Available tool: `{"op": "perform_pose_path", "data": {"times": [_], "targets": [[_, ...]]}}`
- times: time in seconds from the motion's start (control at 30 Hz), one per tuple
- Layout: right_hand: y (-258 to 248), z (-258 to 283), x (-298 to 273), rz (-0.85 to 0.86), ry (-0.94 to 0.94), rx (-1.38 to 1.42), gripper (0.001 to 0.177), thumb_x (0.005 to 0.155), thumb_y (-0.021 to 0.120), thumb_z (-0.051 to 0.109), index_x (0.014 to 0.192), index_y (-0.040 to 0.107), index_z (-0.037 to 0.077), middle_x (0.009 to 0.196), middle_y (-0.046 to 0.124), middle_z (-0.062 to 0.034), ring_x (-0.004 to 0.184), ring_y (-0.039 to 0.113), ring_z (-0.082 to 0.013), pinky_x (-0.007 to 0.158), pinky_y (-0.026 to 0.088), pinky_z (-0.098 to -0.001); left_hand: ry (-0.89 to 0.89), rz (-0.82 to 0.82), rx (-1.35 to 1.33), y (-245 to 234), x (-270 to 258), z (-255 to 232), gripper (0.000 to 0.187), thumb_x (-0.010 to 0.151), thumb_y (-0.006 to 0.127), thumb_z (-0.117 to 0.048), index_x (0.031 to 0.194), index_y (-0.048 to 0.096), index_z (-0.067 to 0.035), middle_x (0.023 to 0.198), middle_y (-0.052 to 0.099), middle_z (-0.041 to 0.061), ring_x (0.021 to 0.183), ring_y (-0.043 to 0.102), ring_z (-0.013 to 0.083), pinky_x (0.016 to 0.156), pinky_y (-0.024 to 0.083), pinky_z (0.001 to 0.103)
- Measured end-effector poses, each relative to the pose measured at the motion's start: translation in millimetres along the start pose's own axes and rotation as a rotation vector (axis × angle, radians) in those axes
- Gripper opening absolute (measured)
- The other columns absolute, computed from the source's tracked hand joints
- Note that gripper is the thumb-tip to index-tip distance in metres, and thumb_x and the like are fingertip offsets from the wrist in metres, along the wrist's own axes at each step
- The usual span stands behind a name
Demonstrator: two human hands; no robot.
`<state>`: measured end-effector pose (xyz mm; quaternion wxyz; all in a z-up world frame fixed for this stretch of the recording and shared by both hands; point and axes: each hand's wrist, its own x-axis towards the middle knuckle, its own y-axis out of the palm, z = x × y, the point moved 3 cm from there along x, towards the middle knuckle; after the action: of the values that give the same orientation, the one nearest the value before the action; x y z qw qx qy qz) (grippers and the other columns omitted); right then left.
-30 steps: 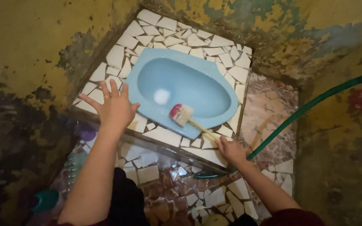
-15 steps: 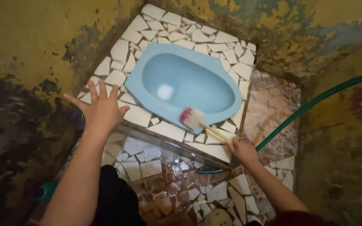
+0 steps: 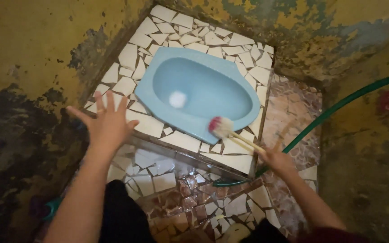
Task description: Scrubbing a squat toilet and the surrounding mosaic tiled floor using a brush and rinsing with water from a hose.
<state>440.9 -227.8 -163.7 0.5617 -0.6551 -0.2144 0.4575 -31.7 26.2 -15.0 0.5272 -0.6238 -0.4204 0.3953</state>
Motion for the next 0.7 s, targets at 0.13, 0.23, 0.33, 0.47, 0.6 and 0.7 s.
{"op": "perform_pose_path", "data": {"times": [0.13,0.23,0.33,0.47,0.6,0.7], "targets": [[8.0,-11.8,3.4,0.053,0.018,-0.187,0.055,0.102,0.034,0.062,0.117,0.066,0.020,0.096,0.080,-0.0182,0.100,0.077,-0.0372,0.093,0.058,-0.0481,-0.050,0.020,0.058,12.0,7.0,18.3,0.075,0.091,0.063,-0.045,0.159,0.045,-0.019,0.171,0.030,0.023,0.162,0.009,0.0456,0.097,-0.009,0.095],[-21.5,92.8,4.8,0.039,-0.133,-0.096,0.050,0.104,0.039,0.056,0.123,0.062,0.016,0.098,0.077,-0.0235,0.101,0.074,-0.0414,0.093,0.056,-0.0518,-0.025,0.002,-0.001,-3.4,8.2,-1.7,0.074,0.089,0.067,-0.042,0.156,0.049,-0.015,0.168,0.034,0.026,0.160,0.013,0.0483,0.098,-0.009,0.093],[-10.3,184.2,49.9,-0.013,-0.291,-0.026,0.050,0.103,0.036,0.060,0.119,0.059,0.018,0.094,0.076,-0.0232,0.097,0.074,-0.0424,0.087,0.056,-0.0531,0.005,-0.015,-0.031,-4.2,10.4,-24.7,0.072,0.089,0.069,-0.041,0.154,0.052,-0.016,0.167,0.036,0.026,0.160,0.016,0.0477,0.098,-0.010,0.093],[7.1,214.4,80.9,0.005,-0.331,-0.082,0.058,0.102,0.031,0.065,0.113,0.061,0.017,0.096,0.076,-0.0229,0.098,0.074,-0.0429,0.086,0.056,-0.0543,0.054,0.022,-0.055,5.7,11.0,-39.6,0.073,0.089,0.070,-0.043,0.155,0.050,-0.018,0.168,0.033,0.023,0.160,0.013,0.0441,0.097,-0.013,0.093],[-11.8,100.7,37.2,0.054,-0.225,-0.052,0.057,0.102,0.035,0.064,0.119,0.065,0.019,0.101,0.077,-0.0200,0.104,0.074,-0.0405,0.092,0.056,-0.0527,0.080,0.000,0.016,12.0,11.9,-17.7,0.074,0.087,0.071,-0.040,0.154,0.051,-0.018,0.167,0.036,0.024,0.160,0.016,0.0458,0.098,-0.014,0.093],[-3.2,-2.2,19.1,0.077,0.057,-0.062,0.050,0.100,0.041,0.059,0.120,0.070,0.023,0.108,0.080,-0.0138,0.112,0.073,-0.0358,0.099,0.055,-0.0488,0.044,0.006,0.007,17.9,13.3,-0.5,0.076,0.088,0.068,-0.042,0.157,0.047,-0.018,0.170,0.031,0.024,0.161,0.011,0.0454,0.098,-0.013,0.093]]}}
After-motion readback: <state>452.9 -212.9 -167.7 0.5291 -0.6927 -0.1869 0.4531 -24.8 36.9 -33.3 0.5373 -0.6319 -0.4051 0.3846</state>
